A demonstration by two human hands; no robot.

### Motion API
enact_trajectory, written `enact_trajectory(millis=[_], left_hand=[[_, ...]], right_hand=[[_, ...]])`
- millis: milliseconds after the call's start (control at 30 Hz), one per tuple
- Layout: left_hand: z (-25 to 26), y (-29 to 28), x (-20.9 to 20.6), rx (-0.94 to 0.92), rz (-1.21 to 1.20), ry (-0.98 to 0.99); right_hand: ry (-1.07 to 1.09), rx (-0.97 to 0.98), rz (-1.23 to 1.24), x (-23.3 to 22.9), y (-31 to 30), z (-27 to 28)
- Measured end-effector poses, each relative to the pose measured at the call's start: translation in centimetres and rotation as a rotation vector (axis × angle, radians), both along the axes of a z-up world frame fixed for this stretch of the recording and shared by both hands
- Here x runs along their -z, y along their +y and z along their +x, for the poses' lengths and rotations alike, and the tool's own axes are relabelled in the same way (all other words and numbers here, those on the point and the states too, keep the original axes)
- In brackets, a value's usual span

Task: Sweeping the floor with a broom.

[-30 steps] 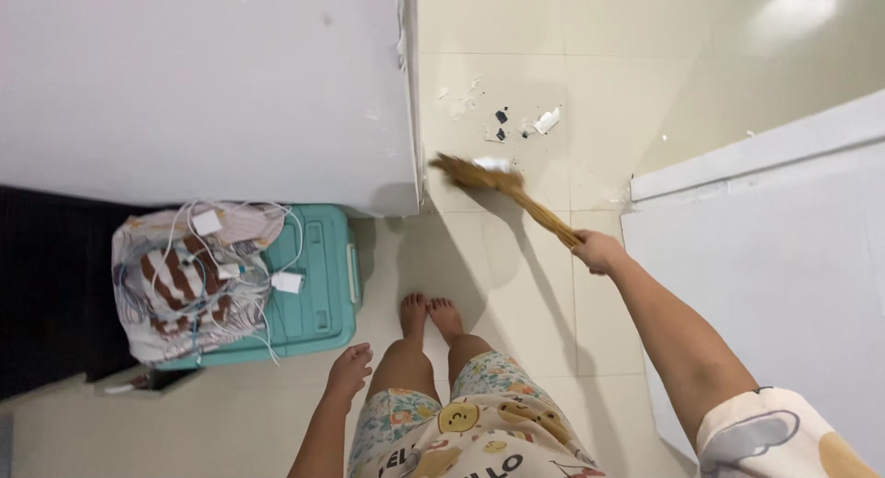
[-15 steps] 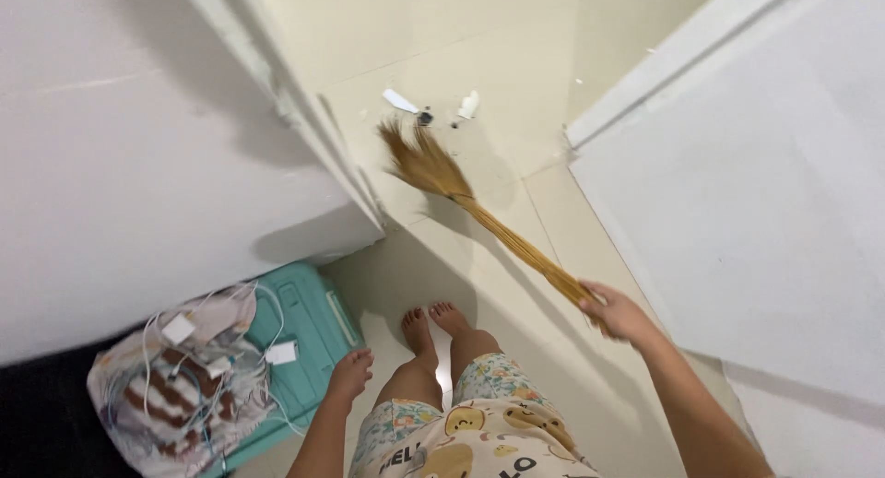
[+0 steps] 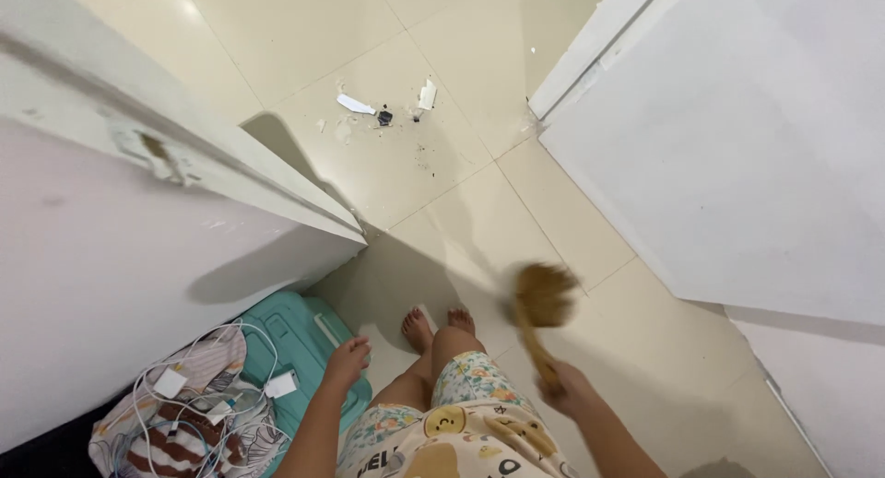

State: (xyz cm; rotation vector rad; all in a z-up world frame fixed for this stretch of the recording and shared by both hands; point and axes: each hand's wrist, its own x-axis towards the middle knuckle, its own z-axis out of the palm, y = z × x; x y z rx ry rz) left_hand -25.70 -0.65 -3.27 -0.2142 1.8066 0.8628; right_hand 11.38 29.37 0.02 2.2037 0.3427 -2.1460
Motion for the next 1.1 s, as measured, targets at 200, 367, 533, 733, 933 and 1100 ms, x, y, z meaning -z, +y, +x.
enact_trajectory(millis=[200,367,533,733,933,1100], left_hand=[[0.0,-2.4,3.3,0.05,-0.057,0.018],[0.0,-0.9,0.8,0.121,-0.119,0.0],[0.1,0.1,0.2,0.165,-0.102,-0.013],[0.0,2.4,0.9,0.158,-0.098,-0.056],[-0.2,2.6,2.6,0.195,-0.093,-0.038],[-1.2,1.5,1.2,0.16,-0.067,-0.051]], right_hand=[[0.338,0.007,-0.282,3.3,2.1,-17.1],[0.378,-0.109,-0.177,-3.6,4.9,-22.0],[0.106,-0.877,0.343,-12.3,6.2,-18.1],[-0.261,-0.924,0.443,-18.7,5.7,-6.8],[-0.386,-0.666,0.263,-11.8,0.4,4.9],[-0.199,-0.202,0.015,-4.8,-2.7,6.7]])
